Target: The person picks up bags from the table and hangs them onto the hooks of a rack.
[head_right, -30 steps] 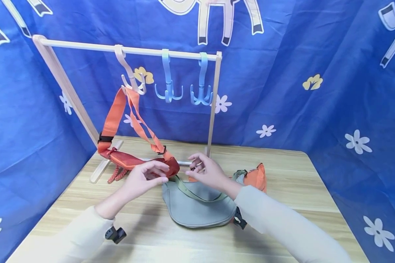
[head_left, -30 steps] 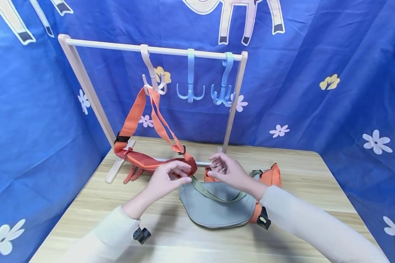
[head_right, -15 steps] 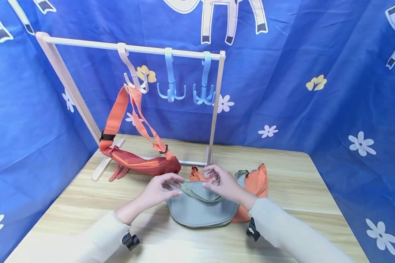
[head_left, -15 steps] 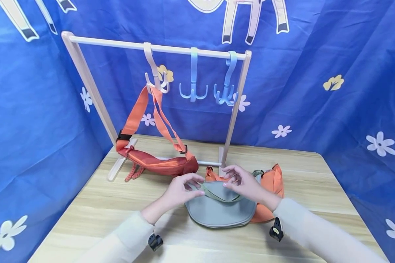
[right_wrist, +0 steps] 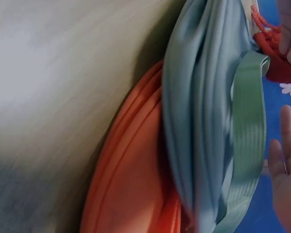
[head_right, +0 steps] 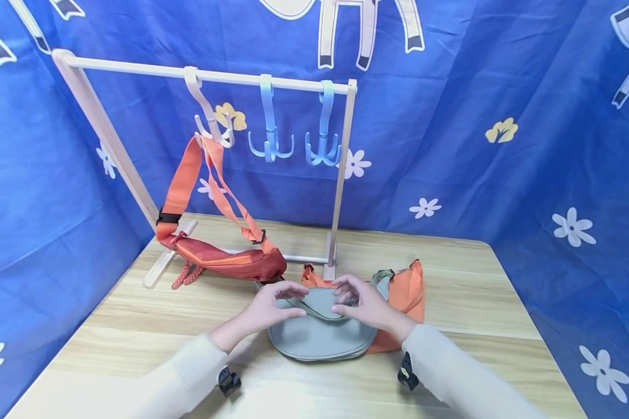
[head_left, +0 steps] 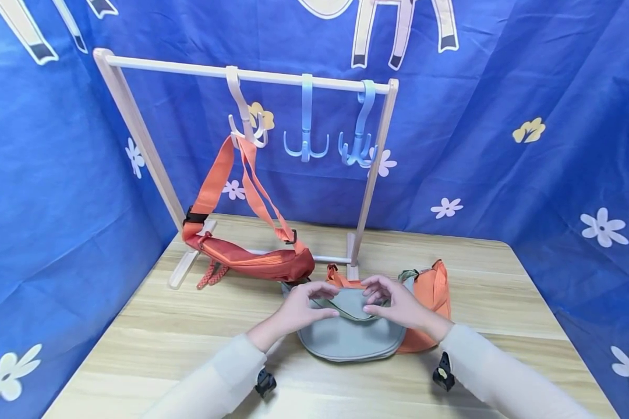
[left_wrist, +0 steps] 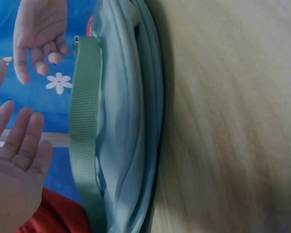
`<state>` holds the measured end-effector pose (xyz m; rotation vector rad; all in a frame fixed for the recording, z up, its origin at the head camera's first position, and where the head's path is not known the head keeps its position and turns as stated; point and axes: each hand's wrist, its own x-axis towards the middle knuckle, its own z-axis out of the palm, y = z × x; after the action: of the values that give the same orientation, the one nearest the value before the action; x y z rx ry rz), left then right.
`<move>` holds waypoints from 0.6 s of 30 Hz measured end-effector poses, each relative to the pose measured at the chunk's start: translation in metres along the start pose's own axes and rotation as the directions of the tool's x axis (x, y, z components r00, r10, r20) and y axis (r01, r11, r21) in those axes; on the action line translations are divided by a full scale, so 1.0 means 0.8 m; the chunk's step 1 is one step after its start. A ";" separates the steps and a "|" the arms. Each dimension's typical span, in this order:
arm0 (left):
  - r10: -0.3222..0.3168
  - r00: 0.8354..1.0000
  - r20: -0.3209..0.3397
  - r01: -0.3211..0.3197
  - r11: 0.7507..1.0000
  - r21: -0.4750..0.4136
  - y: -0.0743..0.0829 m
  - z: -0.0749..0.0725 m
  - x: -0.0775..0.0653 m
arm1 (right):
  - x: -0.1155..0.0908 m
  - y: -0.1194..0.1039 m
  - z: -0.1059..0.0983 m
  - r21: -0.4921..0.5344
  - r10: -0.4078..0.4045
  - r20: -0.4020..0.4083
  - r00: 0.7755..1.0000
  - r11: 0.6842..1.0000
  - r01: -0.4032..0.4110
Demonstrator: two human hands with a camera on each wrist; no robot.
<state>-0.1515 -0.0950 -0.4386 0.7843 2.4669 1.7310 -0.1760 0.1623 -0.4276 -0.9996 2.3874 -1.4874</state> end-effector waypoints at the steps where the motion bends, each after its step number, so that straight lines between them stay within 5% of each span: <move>1: 0.007 1.000 0.001 -0.008 1.000 0.013 -0.002 0.001 0.001 | -0.001 0.000 -0.001 -0.011 -0.004 0.003 1.000 1.000 0.004; 18: 0.009 0.999 0.050 -0.018 0.983 0.180 -0.028 0.014 0.023 | -0.008 0.046 -0.010 -0.129 -0.066 0.104 0.992 0.988 0.079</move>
<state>-0.1724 -0.0833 -0.4580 0.8471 2.6188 1.4880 -0.1912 0.1829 -0.4558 -1.1731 2.4300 -1.2817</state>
